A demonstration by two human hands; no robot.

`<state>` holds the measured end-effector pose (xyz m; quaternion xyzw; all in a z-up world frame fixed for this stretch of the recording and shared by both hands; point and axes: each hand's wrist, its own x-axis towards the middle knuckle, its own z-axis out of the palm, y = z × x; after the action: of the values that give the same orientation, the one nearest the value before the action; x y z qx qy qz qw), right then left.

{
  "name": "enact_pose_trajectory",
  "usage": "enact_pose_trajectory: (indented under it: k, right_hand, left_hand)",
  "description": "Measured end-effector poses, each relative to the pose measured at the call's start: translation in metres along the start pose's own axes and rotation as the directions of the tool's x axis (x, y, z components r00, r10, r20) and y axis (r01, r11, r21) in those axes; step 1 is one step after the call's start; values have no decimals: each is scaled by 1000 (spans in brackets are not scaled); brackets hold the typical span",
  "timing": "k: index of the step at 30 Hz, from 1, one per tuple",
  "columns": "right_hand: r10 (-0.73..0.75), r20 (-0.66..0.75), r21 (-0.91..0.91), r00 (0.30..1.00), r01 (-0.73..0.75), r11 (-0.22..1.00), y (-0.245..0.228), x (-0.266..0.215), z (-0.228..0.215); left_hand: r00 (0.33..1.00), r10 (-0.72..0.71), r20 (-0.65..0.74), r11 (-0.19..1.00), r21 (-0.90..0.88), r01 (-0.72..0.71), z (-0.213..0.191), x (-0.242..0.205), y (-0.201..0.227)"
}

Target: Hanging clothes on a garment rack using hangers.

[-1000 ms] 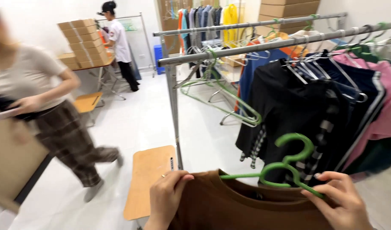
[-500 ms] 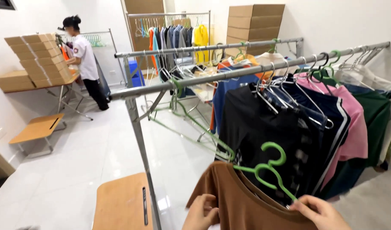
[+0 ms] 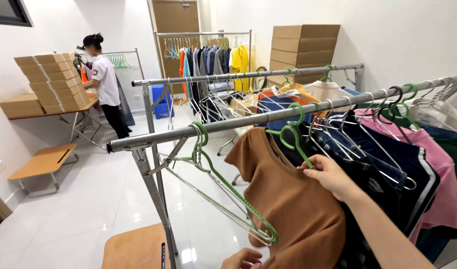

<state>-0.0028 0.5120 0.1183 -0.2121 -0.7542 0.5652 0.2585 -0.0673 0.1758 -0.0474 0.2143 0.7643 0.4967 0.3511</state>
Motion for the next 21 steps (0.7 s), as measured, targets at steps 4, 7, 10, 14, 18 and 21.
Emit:
enact_pose_trajectory:
  k: [4, 7, 10, 14, 18, 21]
  right_hand:
    - [16, -66, -193, 998, -28, 981, -19, -49, 18]
    - [-34, -86, -366, 996, 0, 931, 19, -87, 11]
    - [175, -153, -368, 973, -221, 903, 52, -161, 0]
    - [388, -202, -29, 899, -401, 916, 135, -248, -59]
    - [331, -358, 78, 873, -326, 942, 95, -361, -123]
    - [339, -503, 154, 795, -304, 940, 54, -438, -160]
  left_hand:
    - [993, 92, -72, 991, 100, -85, 4, -25, -1]
    - [985, 175, -2, 978, 116, -173, 11, -60, 13]
    - [979, 203, 16, 976, 80, -204, 34, -76, -4]
    - [924, 365, 111, 930, 8, -369, 58, -89, -28]
    - [884, 467, 2, 882, -66, -466, 82, -104, -12]
    - [899, 437, -20, 884, -179, -433, 109, -113, 14]
